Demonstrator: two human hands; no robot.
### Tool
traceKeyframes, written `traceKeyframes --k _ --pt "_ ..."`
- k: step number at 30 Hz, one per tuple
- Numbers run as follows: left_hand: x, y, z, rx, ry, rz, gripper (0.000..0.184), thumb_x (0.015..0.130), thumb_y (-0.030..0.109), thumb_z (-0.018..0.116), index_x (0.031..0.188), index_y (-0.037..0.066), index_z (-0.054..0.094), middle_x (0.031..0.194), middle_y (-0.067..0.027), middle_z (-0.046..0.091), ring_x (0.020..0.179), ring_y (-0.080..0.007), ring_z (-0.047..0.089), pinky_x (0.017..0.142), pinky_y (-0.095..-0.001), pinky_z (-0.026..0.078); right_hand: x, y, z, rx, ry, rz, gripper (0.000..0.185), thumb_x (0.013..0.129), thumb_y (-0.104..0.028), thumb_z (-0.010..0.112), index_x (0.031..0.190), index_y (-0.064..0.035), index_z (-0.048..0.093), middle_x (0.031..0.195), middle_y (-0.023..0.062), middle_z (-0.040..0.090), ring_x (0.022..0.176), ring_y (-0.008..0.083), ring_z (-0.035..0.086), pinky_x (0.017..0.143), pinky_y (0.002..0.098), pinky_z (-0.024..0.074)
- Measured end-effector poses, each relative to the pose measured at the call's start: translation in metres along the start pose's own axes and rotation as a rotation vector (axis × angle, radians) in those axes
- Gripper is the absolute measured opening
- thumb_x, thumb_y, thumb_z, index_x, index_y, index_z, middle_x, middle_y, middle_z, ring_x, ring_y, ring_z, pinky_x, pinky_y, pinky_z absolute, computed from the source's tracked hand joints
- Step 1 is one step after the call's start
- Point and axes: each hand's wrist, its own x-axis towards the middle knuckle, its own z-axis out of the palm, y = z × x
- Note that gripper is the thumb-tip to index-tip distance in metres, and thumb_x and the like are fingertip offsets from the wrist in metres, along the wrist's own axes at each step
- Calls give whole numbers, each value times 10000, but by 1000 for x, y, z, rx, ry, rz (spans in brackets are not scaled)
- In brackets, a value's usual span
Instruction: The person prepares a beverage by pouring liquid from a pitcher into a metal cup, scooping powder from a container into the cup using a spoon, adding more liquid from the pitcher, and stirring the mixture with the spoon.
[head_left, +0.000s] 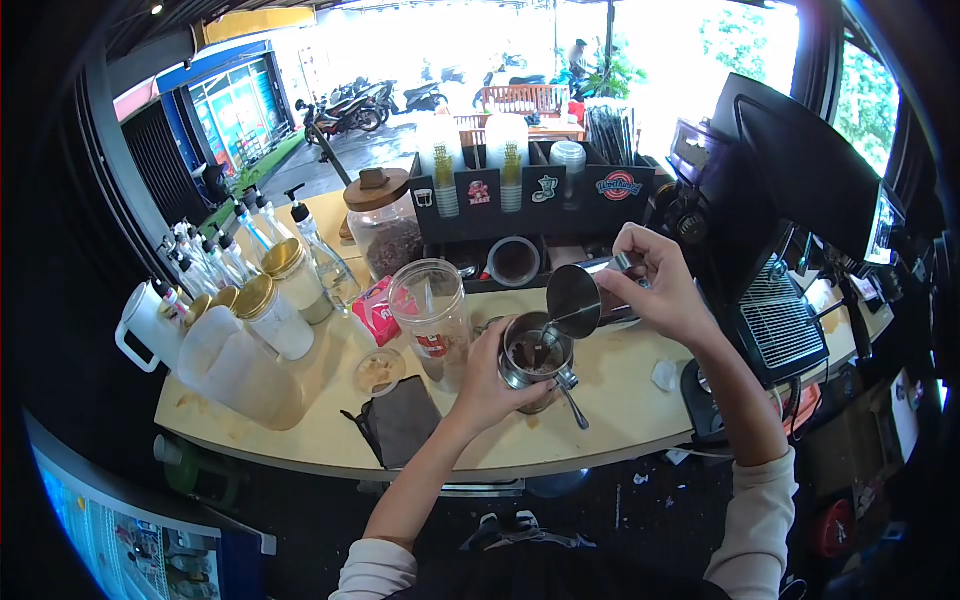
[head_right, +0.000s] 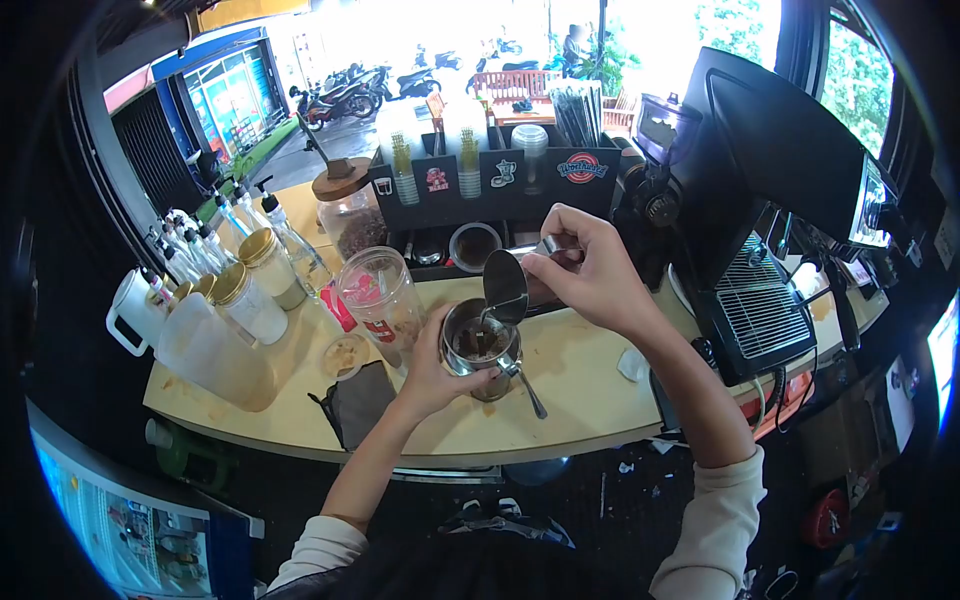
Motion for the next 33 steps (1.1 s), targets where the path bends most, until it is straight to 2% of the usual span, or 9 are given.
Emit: traceKeyframes --k 2,4,5,7,11,15,19,26,33 --pt "0 1 -1 3 -2 4 860 570 258 866 1283 59 428 1155 -126 567 1118 -306 530 979 -428 377 0 -4 1 54 17 30 253 843 -42 667 792 -33 419 704 -11 511 694 5 498 572 189 409" --pt "0 6 -4 86 -22 37 841 614 150 873 1300 3 409 1208 -125 559 1138 -212 567 996 -340 443 1 -6 1 71 26 34 253 842 -39 665 790 -34 418 704 -15 508 685 2 486 562 188 399" --pt "0 4 -3 86 -23 38 841 614 150 873 1300 3 409 1208 -125 559 1138 -212 567 996 -340 443 1 -7 1 89 33 39 252 840 -36 664 789 -35 418 704 -19 504 676 -1 475 553 188 390" --pt "-1 -1 0 13 17 16 873 561 266 869 1292 58 438 1174 -124 567 1130 -303 525 1004 -433 352 2 -6 0 76 37 33 249 840 -31 661 789 -36 417 705 -21 501 673 -3 472 549 188 388" --pt "0 1 -2 22 22 17 887 556 274 874 1301 56 444 1188 -122 564 1137 -300 521 1019 -435 338 6 -8 -1 86 41 6 247 842 -21 654 787 -38 414 710 -25 484 668 -5 465 542 185 388" --pt "4 10 -4 29 16 19 879 552 268 881 1291 43 462 1169 -122 581 1114 -286 549 1000 -411 382 10 -10 -1 31 46 3 246 844 -16 650 785 -38 413 709 -30 467 663 -6 460 541 185 390" --pt "10 18 -7 3 21 49 861 547 246 888 1271 21 480 1138 -134 601 1077 -264 592 957 -378 449 14 -17 3 64 52 9 247 851 -8 642 783 -31 406 713 -30 459 663 -8 469 551 181 448" --pt "17 25 -15 -21 -9 48 852 553 236 890 1267 9 484 1139 -131 613 1073 -250 614 955 -361 473 19 -24 4 70 57 27 225 867 0 625 797 -15 411 741 -12 478 668 0 504 581 181 539" --pt "20 27 -16 -21 -5 53 844 553 218 888 1268 18 486 1133 -129 629 1066 -230 623 959 -350 477 19 -24 2 129 70 62 211 871 2 615 816 -10 412 763 -5 500 708 20 562 598 192 563"
